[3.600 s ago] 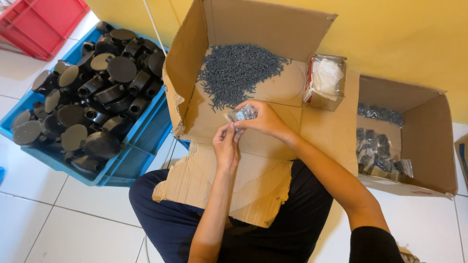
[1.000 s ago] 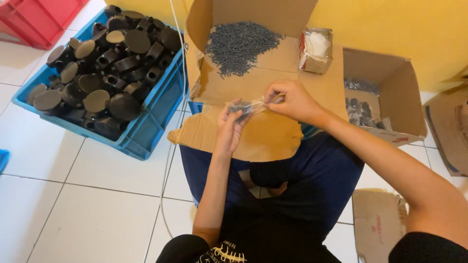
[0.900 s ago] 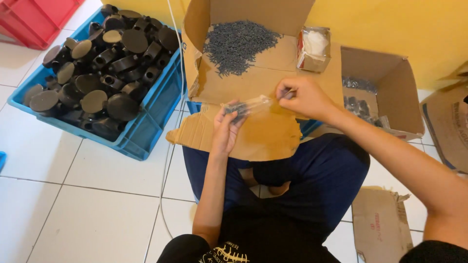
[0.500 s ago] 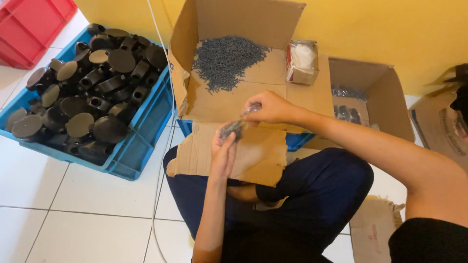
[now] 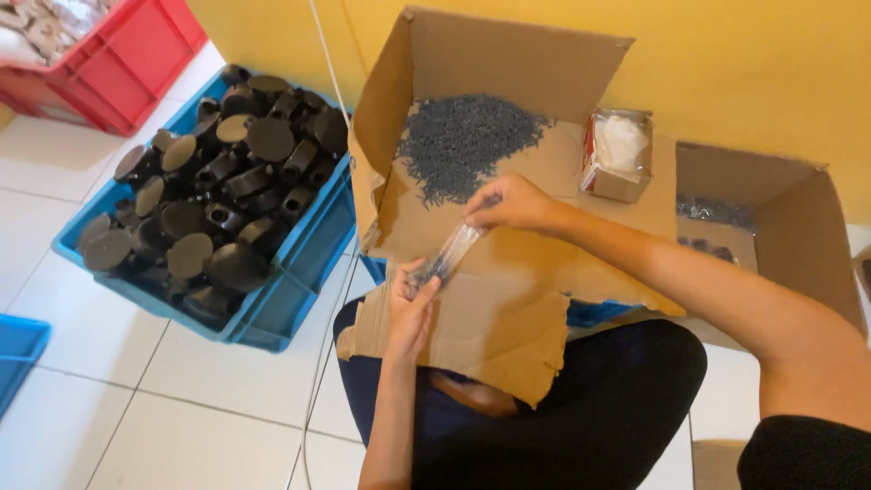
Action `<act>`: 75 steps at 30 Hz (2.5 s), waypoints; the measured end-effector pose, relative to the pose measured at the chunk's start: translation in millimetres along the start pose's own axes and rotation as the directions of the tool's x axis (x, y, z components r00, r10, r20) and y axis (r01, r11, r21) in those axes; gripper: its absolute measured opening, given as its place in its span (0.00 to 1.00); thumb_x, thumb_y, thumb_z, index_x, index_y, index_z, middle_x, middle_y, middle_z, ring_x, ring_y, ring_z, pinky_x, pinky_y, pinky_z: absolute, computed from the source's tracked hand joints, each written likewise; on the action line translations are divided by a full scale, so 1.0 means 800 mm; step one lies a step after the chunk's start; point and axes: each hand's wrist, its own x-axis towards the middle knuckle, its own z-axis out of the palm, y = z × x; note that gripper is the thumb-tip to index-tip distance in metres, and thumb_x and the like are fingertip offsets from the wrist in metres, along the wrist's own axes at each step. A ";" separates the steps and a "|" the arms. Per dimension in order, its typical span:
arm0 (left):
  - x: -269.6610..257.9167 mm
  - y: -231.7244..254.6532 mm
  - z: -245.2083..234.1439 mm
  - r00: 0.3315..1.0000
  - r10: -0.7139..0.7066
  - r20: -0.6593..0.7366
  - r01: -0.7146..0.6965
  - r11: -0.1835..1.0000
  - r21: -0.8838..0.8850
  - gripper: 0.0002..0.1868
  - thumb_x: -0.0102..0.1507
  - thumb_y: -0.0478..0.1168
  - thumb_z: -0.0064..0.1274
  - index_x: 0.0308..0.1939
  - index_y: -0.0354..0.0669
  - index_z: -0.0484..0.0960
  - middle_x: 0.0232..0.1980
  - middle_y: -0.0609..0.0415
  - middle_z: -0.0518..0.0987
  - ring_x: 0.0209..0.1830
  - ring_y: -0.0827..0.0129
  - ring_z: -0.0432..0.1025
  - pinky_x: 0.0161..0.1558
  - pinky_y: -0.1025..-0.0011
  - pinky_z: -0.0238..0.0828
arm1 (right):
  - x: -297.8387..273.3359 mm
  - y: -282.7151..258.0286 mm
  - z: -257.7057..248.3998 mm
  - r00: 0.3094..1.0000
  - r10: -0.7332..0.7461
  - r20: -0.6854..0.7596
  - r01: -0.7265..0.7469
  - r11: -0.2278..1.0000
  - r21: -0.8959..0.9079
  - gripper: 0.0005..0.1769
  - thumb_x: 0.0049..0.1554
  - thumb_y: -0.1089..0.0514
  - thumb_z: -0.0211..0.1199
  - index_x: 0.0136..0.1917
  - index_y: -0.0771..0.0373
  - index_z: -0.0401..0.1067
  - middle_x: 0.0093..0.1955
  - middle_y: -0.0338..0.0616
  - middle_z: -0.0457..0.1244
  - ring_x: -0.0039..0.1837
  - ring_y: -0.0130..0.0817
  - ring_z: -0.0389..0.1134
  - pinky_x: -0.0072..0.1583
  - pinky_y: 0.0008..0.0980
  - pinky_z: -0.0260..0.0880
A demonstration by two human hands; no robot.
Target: Packaging small blue plastic wall plugs into plastic bags
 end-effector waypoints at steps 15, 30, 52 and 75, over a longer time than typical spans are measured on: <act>0.029 -0.075 0.141 0.971 -0.095 0.220 0.013 0.938 0.347 0.27 0.53 0.34 0.68 0.55 0.44 0.76 0.47 0.52 0.81 0.48 0.71 0.73 0.54 0.70 0.70 | -0.140 0.178 0.011 0.894 0.097 -0.437 0.078 0.927 0.366 0.31 0.47 0.68 0.73 0.64 0.65 0.70 0.54 0.42 0.68 0.53 0.26 0.70 0.57 0.29 0.73; 0.116 -0.091 0.149 0.909 -0.204 0.364 -0.029 0.839 0.543 0.32 0.54 0.36 0.68 0.61 0.40 0.74 0.46 0.55 0.74 0.42 0.75 0.74 0.51 0.74 0.74 | -0.075 0.244 -0.037 0.819 0.144 -0.556 0.154 0.877 0.455 0.14 0.52 0.62 0.71 0.49 0.63 0.69 0.40 0.44 0.67 0.39 0.32 0.72 0.41 0.27 0.77; 0.094 -0.082 0.136 0.673 0.197 0.713 -0.690 -0.181 0.701 0.25 0.58 0.37 0.54 0.60 0.49 0.78 0.60 0.46 0.73 0.61 0.53 0.65 0.57 0.60 0.62 | -0.091 0.116 0.022 0.668 -0.426 -0.611 -0.019 0.810 -0.586 0.19 0.53 0.73 0.59 0.56 0.62 0.75 0.50 0.49 0.65 0.54 0.48 0.69 0.56 0.38 0.71; 0.092 -0.064 0.130 0.744 0.234 0.625 -0.665 0.173 0.727 0.06 0.59 0.30 0.56 0.36 0.45 0.77 0.36 0.54 0.74 0.44 0.56 0.73 0.47 0.63 0.71 | -0.079 0.167 0.038 0.599 -0.250 -0.760 -0.017 0.946 -0.325 0.14 0.49 0.70 0.62 0.50 0.62 0.72 0.39 0.47 0.66 0.40 0.39 0.69 0.42 0.30 0.72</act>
